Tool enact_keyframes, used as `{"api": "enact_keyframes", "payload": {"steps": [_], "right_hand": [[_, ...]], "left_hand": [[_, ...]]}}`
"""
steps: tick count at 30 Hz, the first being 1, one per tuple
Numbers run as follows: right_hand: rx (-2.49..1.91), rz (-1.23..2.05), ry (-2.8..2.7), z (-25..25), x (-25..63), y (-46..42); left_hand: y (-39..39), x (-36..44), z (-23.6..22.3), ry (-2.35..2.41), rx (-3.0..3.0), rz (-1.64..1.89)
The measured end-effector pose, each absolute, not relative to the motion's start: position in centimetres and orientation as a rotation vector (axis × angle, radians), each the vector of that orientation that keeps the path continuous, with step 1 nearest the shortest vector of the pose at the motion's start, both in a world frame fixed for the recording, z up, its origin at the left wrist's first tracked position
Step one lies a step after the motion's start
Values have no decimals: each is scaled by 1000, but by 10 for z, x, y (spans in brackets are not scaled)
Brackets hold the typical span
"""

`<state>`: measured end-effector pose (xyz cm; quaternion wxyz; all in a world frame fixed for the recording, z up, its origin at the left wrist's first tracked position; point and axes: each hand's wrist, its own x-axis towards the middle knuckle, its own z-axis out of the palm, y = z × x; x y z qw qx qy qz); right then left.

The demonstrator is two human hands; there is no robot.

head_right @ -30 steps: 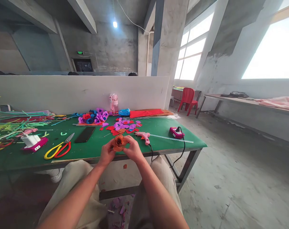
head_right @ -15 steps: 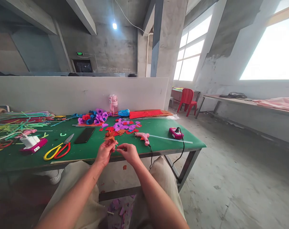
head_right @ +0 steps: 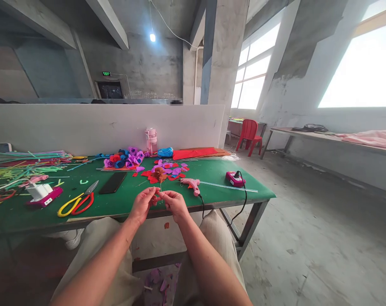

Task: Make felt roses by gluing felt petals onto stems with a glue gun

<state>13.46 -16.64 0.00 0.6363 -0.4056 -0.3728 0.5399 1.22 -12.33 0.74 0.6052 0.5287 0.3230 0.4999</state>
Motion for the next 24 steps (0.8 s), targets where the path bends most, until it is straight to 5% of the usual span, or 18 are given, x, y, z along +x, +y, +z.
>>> {"api": "enact_keyframes", "payload": {"steps": [12,24], "right_hand": [[-842,1172,-873,3,142,-169],[-832,1129,-888,6,140,-172]], "left_hand": [[-116,8,0,720,1291,1327],[-120,12,8,712,1188,1126]]}}
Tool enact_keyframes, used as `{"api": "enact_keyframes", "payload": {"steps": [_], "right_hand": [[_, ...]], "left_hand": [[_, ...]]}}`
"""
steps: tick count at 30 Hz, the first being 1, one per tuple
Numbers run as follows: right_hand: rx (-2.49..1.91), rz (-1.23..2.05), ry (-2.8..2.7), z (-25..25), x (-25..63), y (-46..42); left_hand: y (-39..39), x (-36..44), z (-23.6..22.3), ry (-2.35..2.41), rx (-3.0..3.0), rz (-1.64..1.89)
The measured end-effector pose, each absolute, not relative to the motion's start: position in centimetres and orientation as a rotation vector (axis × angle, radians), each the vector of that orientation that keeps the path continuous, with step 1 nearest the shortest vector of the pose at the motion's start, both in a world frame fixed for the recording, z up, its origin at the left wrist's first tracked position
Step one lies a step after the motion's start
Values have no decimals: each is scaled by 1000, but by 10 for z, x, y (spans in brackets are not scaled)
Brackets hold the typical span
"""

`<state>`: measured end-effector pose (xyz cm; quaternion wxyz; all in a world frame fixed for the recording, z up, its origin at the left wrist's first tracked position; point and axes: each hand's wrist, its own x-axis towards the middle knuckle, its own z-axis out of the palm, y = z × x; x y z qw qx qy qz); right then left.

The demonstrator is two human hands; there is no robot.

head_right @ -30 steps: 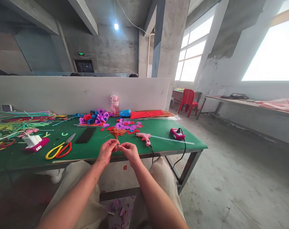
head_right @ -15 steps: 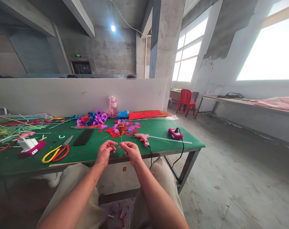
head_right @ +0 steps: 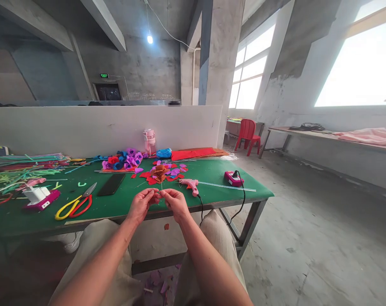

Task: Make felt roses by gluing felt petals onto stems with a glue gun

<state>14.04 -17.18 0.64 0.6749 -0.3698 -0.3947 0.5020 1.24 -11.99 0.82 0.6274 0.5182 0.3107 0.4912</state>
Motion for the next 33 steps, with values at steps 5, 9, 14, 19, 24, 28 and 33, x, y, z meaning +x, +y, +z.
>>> {"api": "enact_keyframes", "payload": {"steps": [5,9,14,19,24,28,33], "right_hand": [[-829,1111,-874,7,141,-172],[-849,1137,-843,7,139,-172],[-871,1218,-854,14,130,-163],[-905,1170,-997,42,131,-135],[-809,1152,-1036,70,135,-103],[-800,1107,-944,58,138,-83],[-1088,933,-947,38,153,-81]], "left_hand": [[-121,6,12,801,1223,1236],[-129,5,27,718,1423,1151],[-124,8,50,751,1515,1145],[-95,0,78,727,1543,1127],[-72,4,86,715,1534,1142],[-47,9,71,721,1654,968],[38,-47,60,1172,1886,926]]}}
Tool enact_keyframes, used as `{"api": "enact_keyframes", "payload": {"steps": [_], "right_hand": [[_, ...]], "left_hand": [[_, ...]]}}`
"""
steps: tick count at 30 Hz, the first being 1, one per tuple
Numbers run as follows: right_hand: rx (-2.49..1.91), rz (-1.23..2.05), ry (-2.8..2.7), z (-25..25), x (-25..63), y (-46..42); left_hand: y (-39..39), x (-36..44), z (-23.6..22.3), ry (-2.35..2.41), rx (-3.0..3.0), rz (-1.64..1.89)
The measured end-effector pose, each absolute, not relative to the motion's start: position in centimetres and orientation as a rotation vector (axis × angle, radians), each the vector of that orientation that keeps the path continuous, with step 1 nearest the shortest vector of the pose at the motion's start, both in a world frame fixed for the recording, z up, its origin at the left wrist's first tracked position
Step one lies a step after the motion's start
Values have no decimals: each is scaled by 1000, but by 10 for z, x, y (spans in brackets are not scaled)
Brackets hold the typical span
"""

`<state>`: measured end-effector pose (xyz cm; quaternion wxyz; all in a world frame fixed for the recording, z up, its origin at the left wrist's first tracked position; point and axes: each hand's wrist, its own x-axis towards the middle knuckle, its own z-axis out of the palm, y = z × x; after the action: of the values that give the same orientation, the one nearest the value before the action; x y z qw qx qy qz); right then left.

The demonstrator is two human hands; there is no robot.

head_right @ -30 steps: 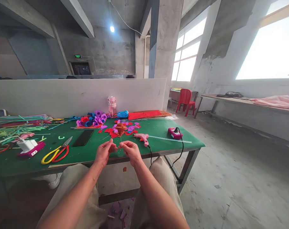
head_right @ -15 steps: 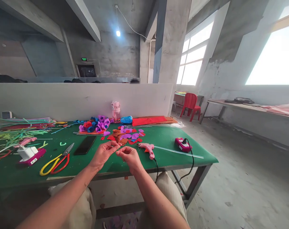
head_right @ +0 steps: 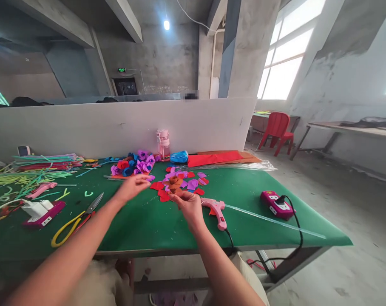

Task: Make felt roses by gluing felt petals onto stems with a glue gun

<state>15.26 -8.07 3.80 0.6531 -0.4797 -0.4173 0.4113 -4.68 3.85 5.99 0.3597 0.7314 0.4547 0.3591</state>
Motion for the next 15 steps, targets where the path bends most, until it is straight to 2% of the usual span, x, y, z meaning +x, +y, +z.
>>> {"api": "enact_keyframes", "payload": {"steps": [2,5,9,15], "right_hand": [[-1157,903,-1032,39,156,-86],[-1178,903,-1127,44,152,-94],[-1147,986,-1137,44,142,-99],[-1081,1110,-1001,33,140,-98]], "left_hand": [[73,-81,56,1687,2012,915],[97,-115,46,2122,2128,511],[87,-114,33,2251,2179,148],[75,-98,31,2370,2102,77]]}}
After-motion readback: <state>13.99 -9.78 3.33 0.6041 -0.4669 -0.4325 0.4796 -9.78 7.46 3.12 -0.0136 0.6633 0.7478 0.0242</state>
